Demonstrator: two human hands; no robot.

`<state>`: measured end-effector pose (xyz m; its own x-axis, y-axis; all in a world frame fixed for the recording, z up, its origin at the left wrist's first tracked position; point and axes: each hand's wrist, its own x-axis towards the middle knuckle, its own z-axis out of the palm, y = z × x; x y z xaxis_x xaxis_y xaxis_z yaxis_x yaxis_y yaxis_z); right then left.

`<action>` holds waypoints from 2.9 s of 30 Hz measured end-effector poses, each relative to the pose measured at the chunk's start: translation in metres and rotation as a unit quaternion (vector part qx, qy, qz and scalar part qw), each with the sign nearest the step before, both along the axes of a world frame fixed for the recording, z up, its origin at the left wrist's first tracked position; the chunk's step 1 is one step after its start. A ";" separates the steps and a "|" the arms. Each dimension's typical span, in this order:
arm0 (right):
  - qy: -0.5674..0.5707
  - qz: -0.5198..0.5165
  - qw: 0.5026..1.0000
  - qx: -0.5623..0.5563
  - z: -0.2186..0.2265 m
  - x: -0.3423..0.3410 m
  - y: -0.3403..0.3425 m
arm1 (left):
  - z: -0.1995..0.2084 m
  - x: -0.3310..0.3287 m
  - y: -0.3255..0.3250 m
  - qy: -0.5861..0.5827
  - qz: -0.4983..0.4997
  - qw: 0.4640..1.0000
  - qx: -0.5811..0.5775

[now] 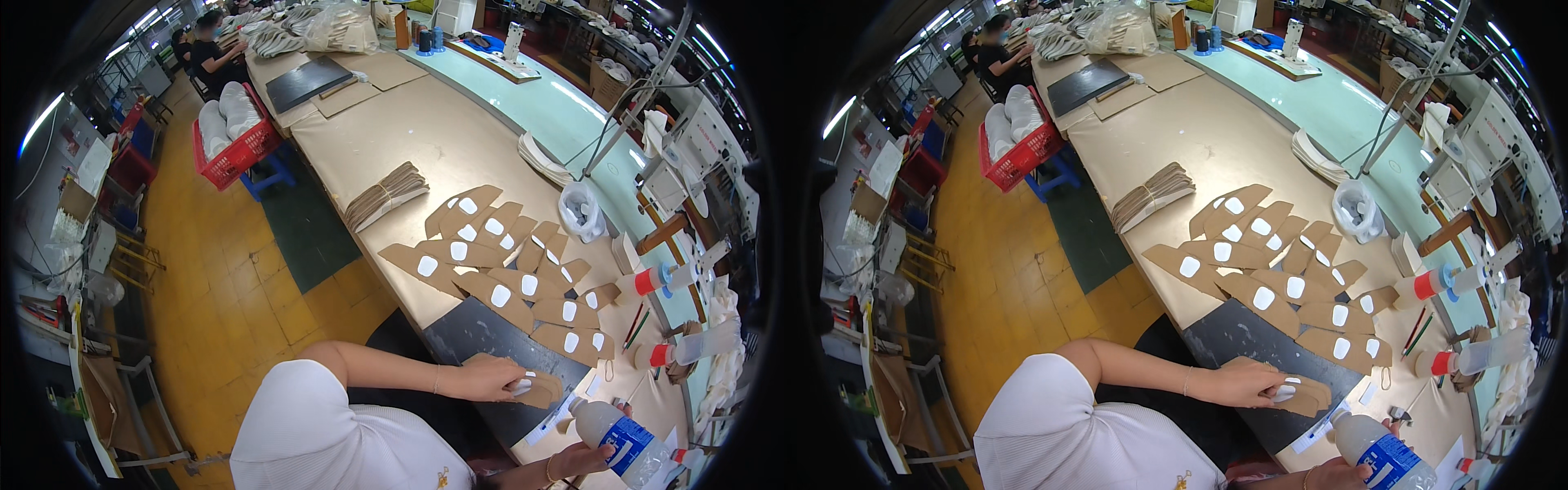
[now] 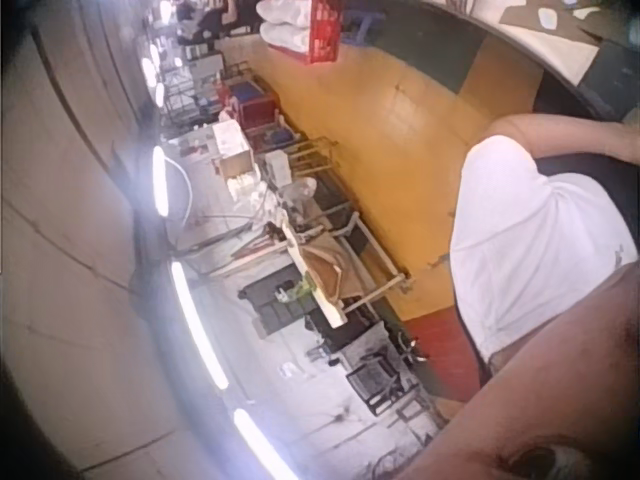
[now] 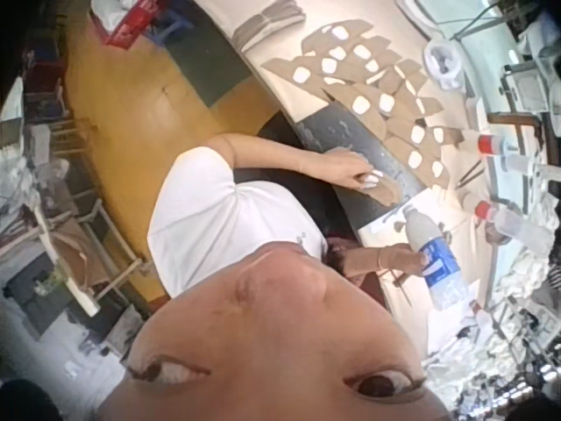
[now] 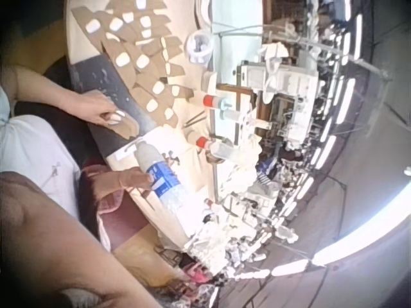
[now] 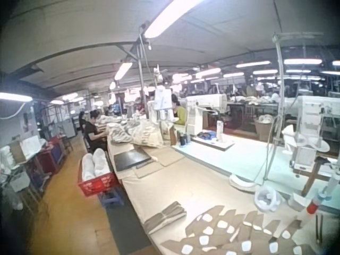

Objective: The person applies glue from a plastic bottle onto white patches on multiple brown cardboard pieces laid out on a workbench. They then pour liquid from one bottle into another and briefly rub the liquid on their fingers.

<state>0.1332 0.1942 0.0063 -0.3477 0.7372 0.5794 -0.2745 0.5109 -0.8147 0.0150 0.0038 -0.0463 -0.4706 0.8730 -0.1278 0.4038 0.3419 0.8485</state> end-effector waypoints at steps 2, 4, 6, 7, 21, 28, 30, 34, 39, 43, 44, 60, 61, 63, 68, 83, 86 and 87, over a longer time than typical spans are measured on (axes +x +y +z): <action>0.002 -0.002 1.000 0.004 0.002 -0.002 0.001 | -0.021 0.001 0.014 -0.205 -0.004 0.978 0.046; -0.006 0.003 1.000 0.006 0.002 0.000 0.005 | -0.031 0.008 0.024 -0.417 0.034 0.904 0.090; -0.022 0.010 1.000 0.005 0.005 0.004 0.008 | -0.009 0.005 0.023 -0.610 0.028 0.778 0.144; -0.016 -0.009 1.000 0.013 0.007 0.005 0.007 | 0.003 0.002 0.023 -0.695 0.025 0.699 0.166; 0.111 0.039 0.993 -0.007 0.015 -0.029 -0.023 | 0.048 -0.009 0.018 -0.470 0.025 0.817 0.334; 0.116 0.301 0.942 -0.086 0.011 -0.006 0.007 | 0.049 -0.008 0.012 -0.444 0.064 0.853 0.269; 0.138 0.281 0.946 -0.079 0.001 -0.016 0.004 | 0.042 -0.008 0.014 -0.400 0.071 0.869 0.284; 0.069 0.017 0.997 -0.037 -0.004 -0.030 -0.023 | 0.036 -0.001 0.017 -0.303 0.029 0.908 0.287; 0.064 0.046 0.997 -0.002 0.015 -0.045 -0.036 | 0.050 -0.011 0.006 -0.276 0.031 0.924 0.262; 0.068 0.112 0.991 -0.006 0.012 -0.048 -0.033 | 0.061 -0.010 -0.001 -0.305 0.037 0.918 0.252; 0.096 0.176 0.980 0.008 0.018 -0.048 -0.036 | 0.072 -0.014 -0.004 -0.331 0.031 0.912 0.242; 0.052 0.122 0.990 -0.045 -0.003 -0.045 -0.022 | 0.047 -0.017 0.002 -0.261 0.042 0.932 0.250; 0.059 0.127 0.989 -0.044 -0.007 -0.042 -0.016 | 0.045 -0.018 0.005 -0.308 0.040 0.917 0.249; 0.106 0.134 0.984 -0.049 -0.007 -0.055 -0.025 | 0.033 -0.015 0.007 -0.359 0.045 0.893 0.266; 0.100 0.281 0.954 -0.014 0.013 -0.051 -0.026 | 0.059 -0.018 0.004 -0.484 0.071 0.837 0.246; 0.004 0.116 0.993 -0.006 0.003 -0.031 -0.010 | 0.053 -0.017 0.001 -0.548 0.050 0.787 0.278; 0.067 0.024 0.997 -0.027 -0.004 -0.039 -0.010 | 0.057 -0.035 -0.006 -0.570 0.031 0.759 0.314; 0.074 0.025 0.995 -0.054 -0.006 -0.035 -0.008 | 0.054 -0.050 -0.010 -0.572 0.063 0.763 0.294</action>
<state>0.0981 0.1858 0.0007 -0.3018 0.7820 0.5453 -0.4193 0.4048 -0.8126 -0.0346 -0.0057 0.0081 -0.4294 0.8950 -0.1210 -0.7208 -0.2588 0.6431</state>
